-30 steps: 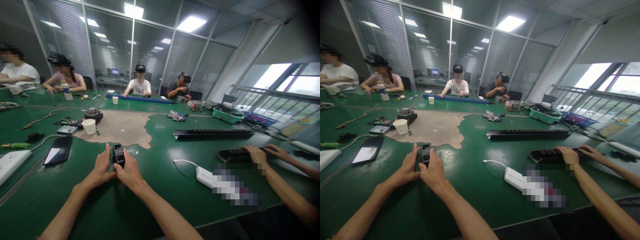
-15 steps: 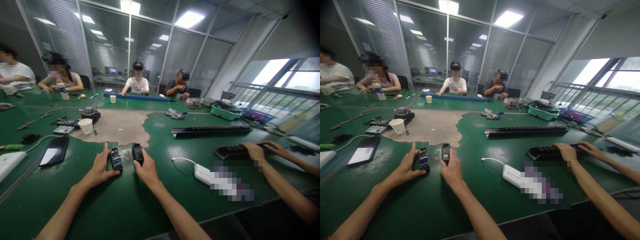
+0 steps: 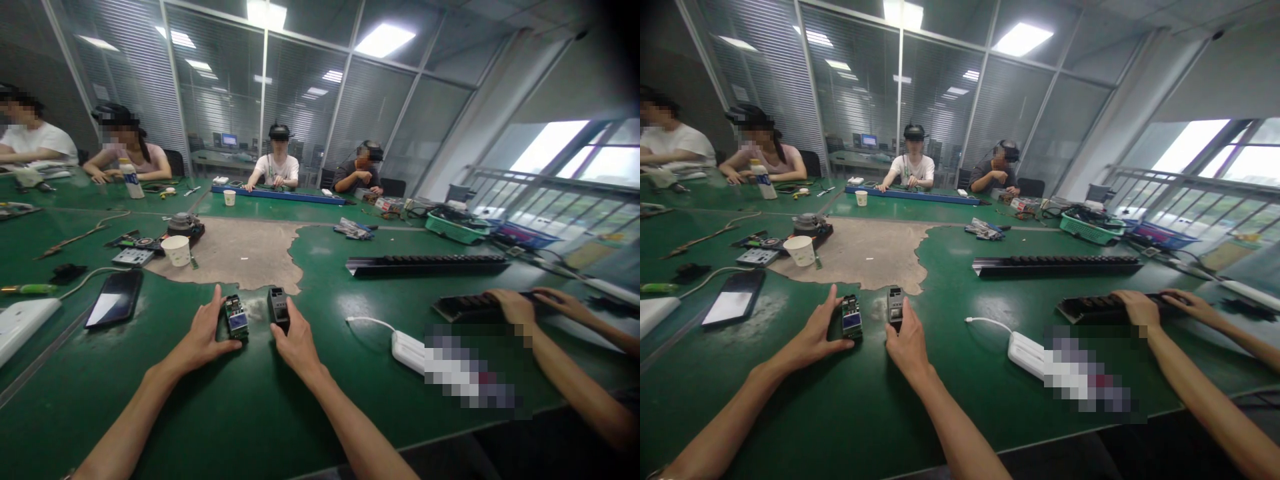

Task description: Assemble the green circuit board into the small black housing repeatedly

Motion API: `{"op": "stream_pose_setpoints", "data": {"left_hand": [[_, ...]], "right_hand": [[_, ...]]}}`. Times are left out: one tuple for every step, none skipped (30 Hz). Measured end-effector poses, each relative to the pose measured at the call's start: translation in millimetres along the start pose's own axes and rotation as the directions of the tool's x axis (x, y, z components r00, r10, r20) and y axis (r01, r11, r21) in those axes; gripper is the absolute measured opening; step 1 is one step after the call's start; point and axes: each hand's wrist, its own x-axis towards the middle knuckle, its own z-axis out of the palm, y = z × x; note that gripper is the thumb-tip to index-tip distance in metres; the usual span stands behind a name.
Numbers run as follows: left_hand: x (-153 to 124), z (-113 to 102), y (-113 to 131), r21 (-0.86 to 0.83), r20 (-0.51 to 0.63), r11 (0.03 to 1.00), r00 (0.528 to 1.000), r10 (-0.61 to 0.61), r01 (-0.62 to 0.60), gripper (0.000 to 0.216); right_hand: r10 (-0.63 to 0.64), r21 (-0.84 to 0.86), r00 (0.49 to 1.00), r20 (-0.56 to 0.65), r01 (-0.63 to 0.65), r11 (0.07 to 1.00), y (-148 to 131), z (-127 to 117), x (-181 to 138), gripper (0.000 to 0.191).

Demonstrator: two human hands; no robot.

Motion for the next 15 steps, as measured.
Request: {"op": "stream_pose_setpoints", "data": {"left_hand": [[-0.1,0.0,0.0,-0.009,-0.001,1.0,1.0,-0.003,0.003,0.117],[-0.3,0.0,-0.1,-0.02,-0.003,1.0,1.0,-0.003,0.003,0.118],[-0.4,0.0,-0.2,-0.031,-0.008,1.0,1.0,-0.003,0.003,0.119],[-0.4,0.0,-0.3,-0.042,-0.016,0.999,1.0,-0.002,0.001,0.12],[-0.5,0.0,-0.6,-0.053,-0.025,0.999,1.0,0.0,-0.002,0.121],[-0.6,0.1,-1.0,-0.06,-0.033,0.998,0.999,0.003,-0.005,0.122],[-0.7,0.1,-1.5,-0.064,-0.04,0.998,0.999,0.006,-0.008,0.123],[-0.7,0.3,-2.1,-0.066,-0.048,0.998,0.999,0.008,-0.011,0.124],[-0.8,0.5,-2.9,-0.066,-0.055,0.998,0.998,0.01,-0.014,0.124],[-0.8,0.8,-3.8,-0.065,-0.062,0.998,0.998,0.013,-0.017,0.125],[-0.7,1.1,-4.6,-0.064,-0.067,0.998,0.998,0.016,-0.021,0.124],[-0.7,1.4,-5.3,-0.062,-0.071,0.998,0.997,0.022,-0.026,0.123],[-0.6,1.6,-5.7,-0.06,-0.073,0.998,0.997,0.028,-0.032,0.121],[-0.5,1.7,-5.8,-0.056,-0.074,0.998,0.997,0.032,-0.037,0.119],[-0.4,1.7,-5.6,-0.051,-0.073,0.998,0.997,0.036,-0.04,0.117]], "right_hand": [[0.013,0.024,1.0,-0.019,-0.012,1.0,-3.6,-1.1,1.9,0.067],[0.018,0.05,0.999,-0.038,-0.016,0.999,-8.0,-1.8,3.7,0.065],[0.014,0.077,0.999,-0.052,-0.01,0.997,-13.1,-1.9,5.4,0.064],[0.004,0.105,0.998,-0.061,0.003,0.994,-18.6,-1.1,6.8,0.063],[-0.01,0.133,0.998,-0.063,0.018,0.991,-24.4,0.6,7.7,0.063],[-0.025,0.16,0.998,-0.056,0.034,0.987,-30.2,3.2,8.1,0.063],[-0.042,0.184,0.998,-0.042,0.049,0.982,-35.9,6.7,8.0,0.063],[-0.059,0.202,0.998,-0.025,0.063,0.977,-41.3,10.7,7.4,0.063],[-0.077,0.211,0.997,-0.009,0.077,0.974,-46.4,15.1,6.5,0.063],[-0.093,0.21,0.996,0.005,0.09,0.974,-50.9,19.6,5.4,0.064],[-0.108,0.201,0.994,0.017,0.102,0.974,-54.9,24.0,4.2,0.064],[-0.122,0.189,0.992,0.028,0.114,0.975,-58.4,28.0,3.1,0.064],[-0.133,0.175,0.99,0.037,0.125,0.977,-61.3,31.6,2.3,0.065],[-0.141,0.16,0.989,0.046,0.132,0.978,-63.7,34.8,1.8,0.066],[-0.147,0.145,0.988,0.053,0.137,0.98,-65.7,37.4,1.7,0.067]]}}
